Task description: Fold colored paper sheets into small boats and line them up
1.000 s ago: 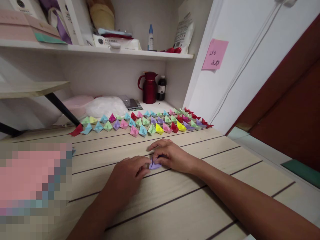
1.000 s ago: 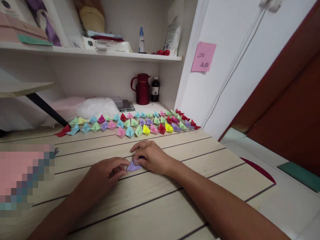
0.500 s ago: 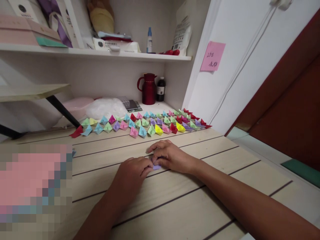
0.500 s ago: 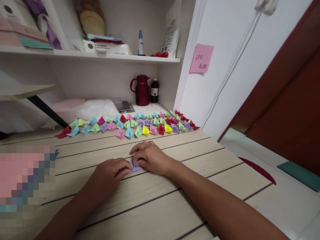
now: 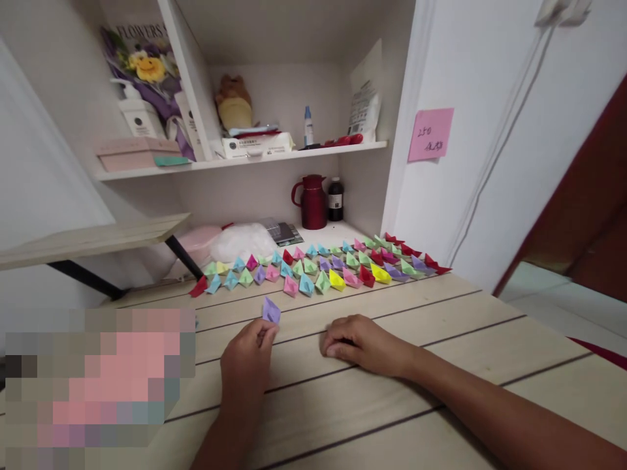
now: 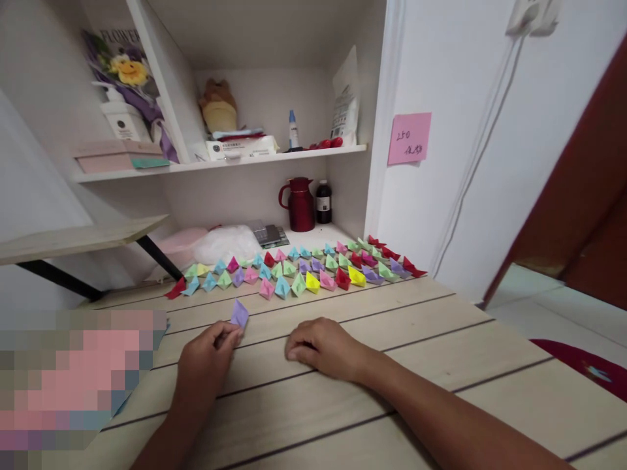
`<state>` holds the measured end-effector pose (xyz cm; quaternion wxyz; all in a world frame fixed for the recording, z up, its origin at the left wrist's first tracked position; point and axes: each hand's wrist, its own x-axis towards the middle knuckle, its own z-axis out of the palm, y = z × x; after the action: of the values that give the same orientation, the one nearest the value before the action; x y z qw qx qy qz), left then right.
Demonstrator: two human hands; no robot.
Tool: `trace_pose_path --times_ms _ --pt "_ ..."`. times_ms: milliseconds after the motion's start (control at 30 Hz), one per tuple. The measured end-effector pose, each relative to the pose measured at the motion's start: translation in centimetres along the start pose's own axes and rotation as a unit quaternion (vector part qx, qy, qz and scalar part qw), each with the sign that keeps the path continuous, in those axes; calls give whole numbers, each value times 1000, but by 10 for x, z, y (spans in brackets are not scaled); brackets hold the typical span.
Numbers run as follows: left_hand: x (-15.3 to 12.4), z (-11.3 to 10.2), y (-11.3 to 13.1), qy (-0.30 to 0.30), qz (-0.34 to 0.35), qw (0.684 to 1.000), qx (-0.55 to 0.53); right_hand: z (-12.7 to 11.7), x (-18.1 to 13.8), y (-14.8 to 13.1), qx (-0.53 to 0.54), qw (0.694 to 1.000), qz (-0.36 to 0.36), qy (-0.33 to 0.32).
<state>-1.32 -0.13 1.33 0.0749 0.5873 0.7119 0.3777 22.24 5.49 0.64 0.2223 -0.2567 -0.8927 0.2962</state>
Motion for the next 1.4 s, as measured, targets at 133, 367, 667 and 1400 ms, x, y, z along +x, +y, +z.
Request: trace_pose_path --times_ms 133,367,667,1400 --pt "11 11 -7 -2 -20 999 -33 0 1 0 13 1000 -2 -11" --pt "51 34 -17 11 -62 991 -118 1 1 0 24 1000 5 -2" --pt "72 43 -27 34 -68 985 -155 0 7 5 63 998 12 14" --pt "76 45 -19 -18 8 1000 5 2 7 7 59 998 12 24"
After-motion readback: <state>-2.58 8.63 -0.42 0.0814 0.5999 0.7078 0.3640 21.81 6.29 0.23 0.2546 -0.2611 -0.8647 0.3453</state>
